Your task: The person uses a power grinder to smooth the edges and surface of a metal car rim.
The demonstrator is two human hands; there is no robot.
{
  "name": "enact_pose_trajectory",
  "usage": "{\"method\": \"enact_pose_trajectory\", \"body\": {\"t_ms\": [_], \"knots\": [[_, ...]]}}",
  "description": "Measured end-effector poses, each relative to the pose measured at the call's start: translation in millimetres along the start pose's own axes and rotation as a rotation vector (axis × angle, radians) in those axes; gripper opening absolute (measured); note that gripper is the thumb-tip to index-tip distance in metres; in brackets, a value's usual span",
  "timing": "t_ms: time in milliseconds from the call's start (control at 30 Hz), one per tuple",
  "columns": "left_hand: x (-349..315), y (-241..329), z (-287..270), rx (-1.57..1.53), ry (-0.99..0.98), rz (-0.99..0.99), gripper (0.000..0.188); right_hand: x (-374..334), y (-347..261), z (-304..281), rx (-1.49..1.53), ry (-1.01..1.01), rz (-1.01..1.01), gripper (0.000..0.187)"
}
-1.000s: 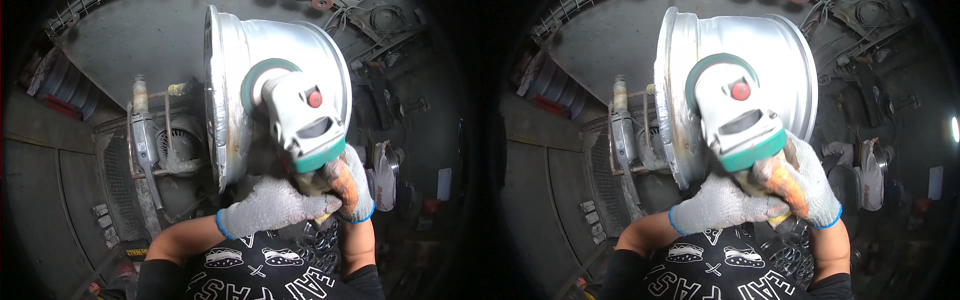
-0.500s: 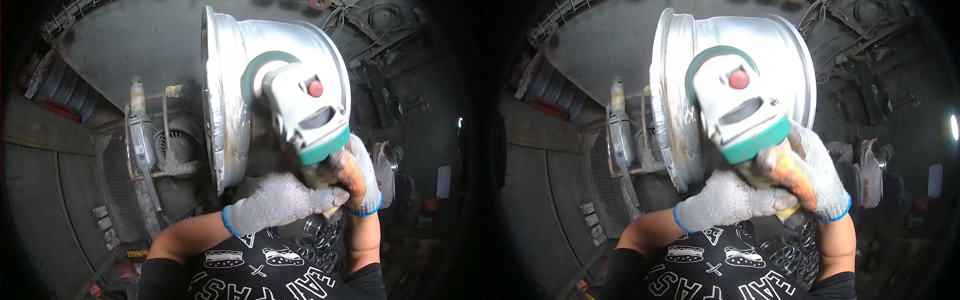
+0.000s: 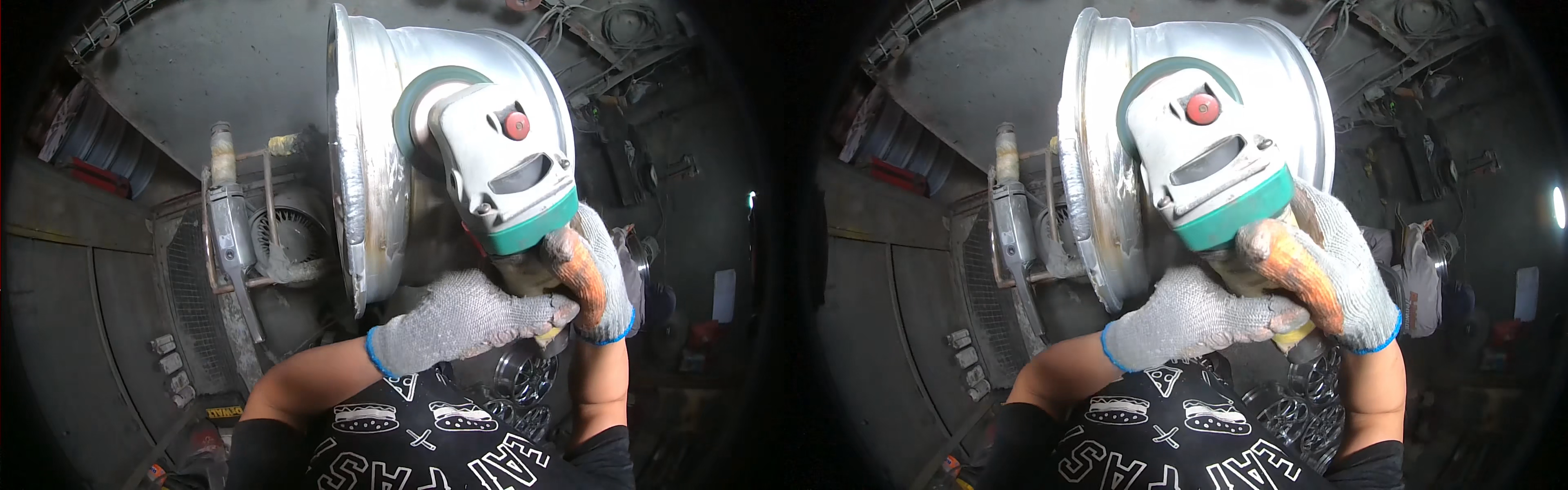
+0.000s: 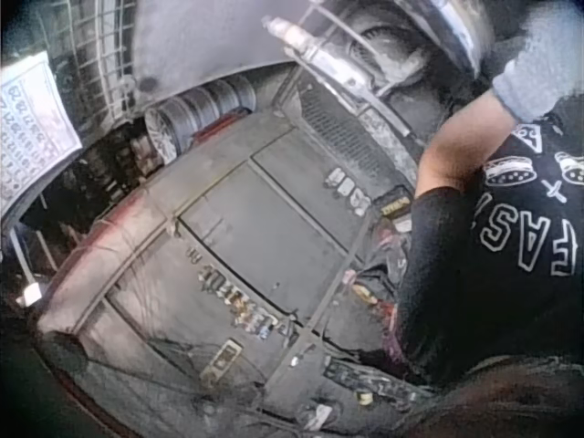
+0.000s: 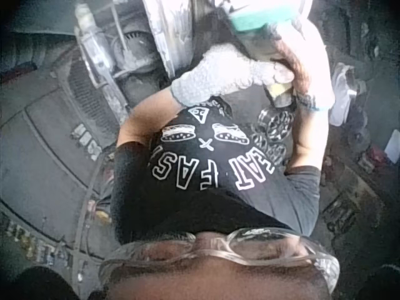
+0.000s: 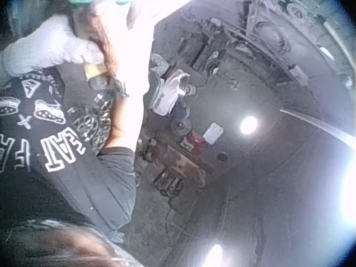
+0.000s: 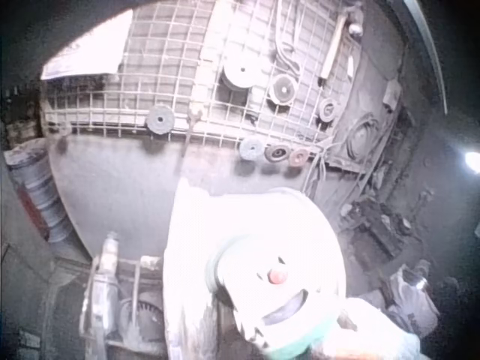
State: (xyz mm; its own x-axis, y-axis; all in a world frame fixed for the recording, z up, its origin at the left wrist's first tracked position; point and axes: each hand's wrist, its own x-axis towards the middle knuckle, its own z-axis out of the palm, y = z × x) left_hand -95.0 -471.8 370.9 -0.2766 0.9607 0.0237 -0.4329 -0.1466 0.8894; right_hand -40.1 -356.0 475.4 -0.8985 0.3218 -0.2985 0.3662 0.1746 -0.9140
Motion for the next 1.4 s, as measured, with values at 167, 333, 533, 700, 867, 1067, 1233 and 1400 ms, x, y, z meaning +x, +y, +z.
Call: {"method": "enact_pose_trajectory", "body": {"t_ms": [167,333,533,700,867,1067,1233,1400], "knots": [[-4,-3,13,-0.103,0.121,0.037,0.046,0,4,-5,-0.138,-0.015,-0.069,0.056],[2,5,1,0.054,0.058,0.131,0.044,4,5,-3,0.020,0.086,-0.035,0.060],[-4,-2,8,0.180,0.130,0.205,0.039,1,10,-4,0.042,0.081,-0.010,0.060],[-15,1,6,0.080,0.141,0.056,0.053,-7,23,2,0.068,-0.008,-0.014,0.065],[-16,0,5,0.216,0.102,-0.011,0.062,-14,31,8,0.134,0.022,0.053,0.069],[-26,-28,12,0.201,0.192,0.309,0.074,-21,42,19,0.222,-0.060,-0.039,0.078],[-22,-8,-5,0.074,0.036,0.020,0.071,-19,40,17,0.107,0.058,0.052,0.077],[-30,-28,9,0.180,0.147,0.219,0.075,-23,47,16,0.155,-0.036,-0.028,0.079]]}}
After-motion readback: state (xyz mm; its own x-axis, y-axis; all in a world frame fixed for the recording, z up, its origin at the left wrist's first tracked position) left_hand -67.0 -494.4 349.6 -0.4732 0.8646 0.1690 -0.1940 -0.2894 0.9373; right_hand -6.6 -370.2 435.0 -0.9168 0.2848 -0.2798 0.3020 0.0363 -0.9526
